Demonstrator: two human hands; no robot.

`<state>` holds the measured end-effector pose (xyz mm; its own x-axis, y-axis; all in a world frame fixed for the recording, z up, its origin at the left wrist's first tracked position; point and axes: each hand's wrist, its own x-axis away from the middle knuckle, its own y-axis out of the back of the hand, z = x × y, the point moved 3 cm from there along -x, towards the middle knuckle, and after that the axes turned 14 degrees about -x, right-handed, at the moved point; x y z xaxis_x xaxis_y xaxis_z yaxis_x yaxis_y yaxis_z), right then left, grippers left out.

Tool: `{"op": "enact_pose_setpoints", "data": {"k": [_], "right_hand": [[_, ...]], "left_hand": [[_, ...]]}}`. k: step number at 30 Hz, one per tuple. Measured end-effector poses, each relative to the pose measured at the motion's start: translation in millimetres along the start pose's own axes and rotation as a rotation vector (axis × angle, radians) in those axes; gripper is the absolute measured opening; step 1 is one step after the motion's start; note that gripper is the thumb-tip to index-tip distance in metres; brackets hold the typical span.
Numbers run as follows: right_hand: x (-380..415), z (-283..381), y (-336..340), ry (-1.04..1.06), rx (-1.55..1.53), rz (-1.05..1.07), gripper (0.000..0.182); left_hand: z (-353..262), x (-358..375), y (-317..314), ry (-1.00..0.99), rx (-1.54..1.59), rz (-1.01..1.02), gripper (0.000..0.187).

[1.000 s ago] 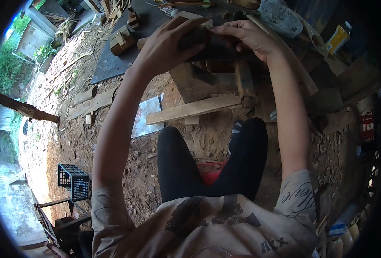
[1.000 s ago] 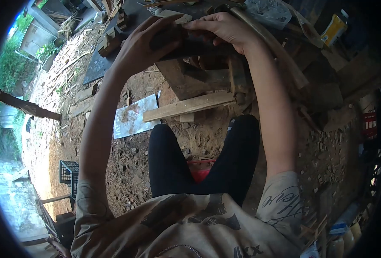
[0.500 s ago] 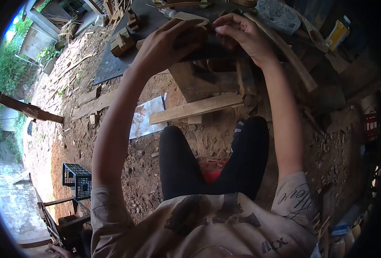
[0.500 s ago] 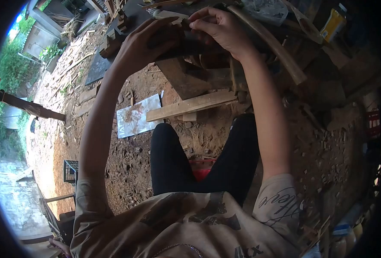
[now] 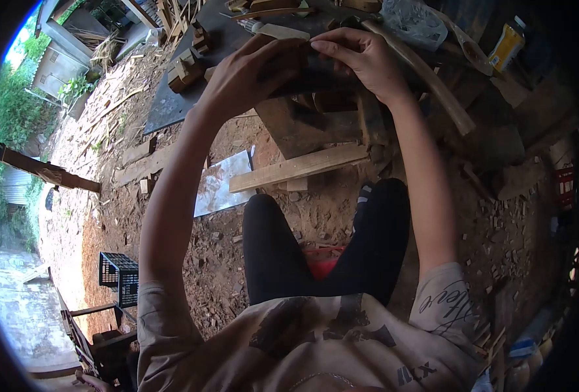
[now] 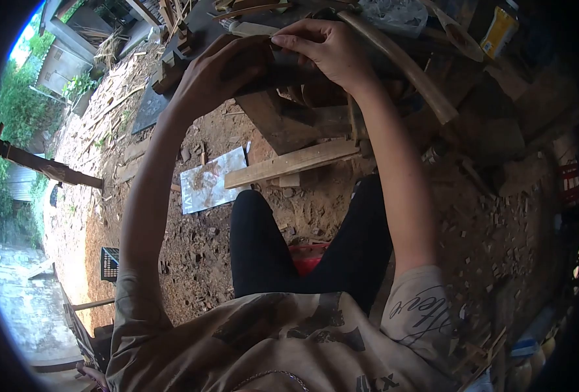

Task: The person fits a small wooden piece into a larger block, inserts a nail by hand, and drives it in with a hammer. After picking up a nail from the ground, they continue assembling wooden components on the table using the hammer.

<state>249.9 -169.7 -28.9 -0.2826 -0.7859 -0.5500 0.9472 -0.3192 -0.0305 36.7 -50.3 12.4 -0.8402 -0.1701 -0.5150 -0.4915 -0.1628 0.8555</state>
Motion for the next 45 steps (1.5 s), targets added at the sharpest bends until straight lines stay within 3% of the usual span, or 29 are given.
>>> {"op": "enact_pose_setpoints", "data": {"k": [16,22,28,31,34,37,45], "right_hand": [[-2,-4,-1,0.055,0.046,-0.026,0.028],[-4,-8,12,0.061,-0.015,-0.135,0.024],[-5,-9,10,0.211,0.256,-0.272,0.023],[-2,3,8,-0.021,0.547,-0.138,0.019],[-2,-2,11,0.011,0.735,-0.052,0.02],[-3,-7,9,-0.103,0.787,0.004,0.025],[-9,-21,14,0.036,0.741,-0.023,0.028]], "left_hand": [[1,3,-4,0.002,-0.018,-0.049,0.053],[3,3,-5,-0.01,-0.019,-0.077,0.051],[3,2,-5,-0.015,0.019,-0.096,0.048],[7,2,-8,-0.017,0.03,-0.098,0.048],[7,3,-9,-0.011,0.028,-0.104,0.047],[8,3,-9,-0.008,0.021,-0.11,0.047],[11,4,-13,-0.017,0.0,-0.152,0.049]]}}
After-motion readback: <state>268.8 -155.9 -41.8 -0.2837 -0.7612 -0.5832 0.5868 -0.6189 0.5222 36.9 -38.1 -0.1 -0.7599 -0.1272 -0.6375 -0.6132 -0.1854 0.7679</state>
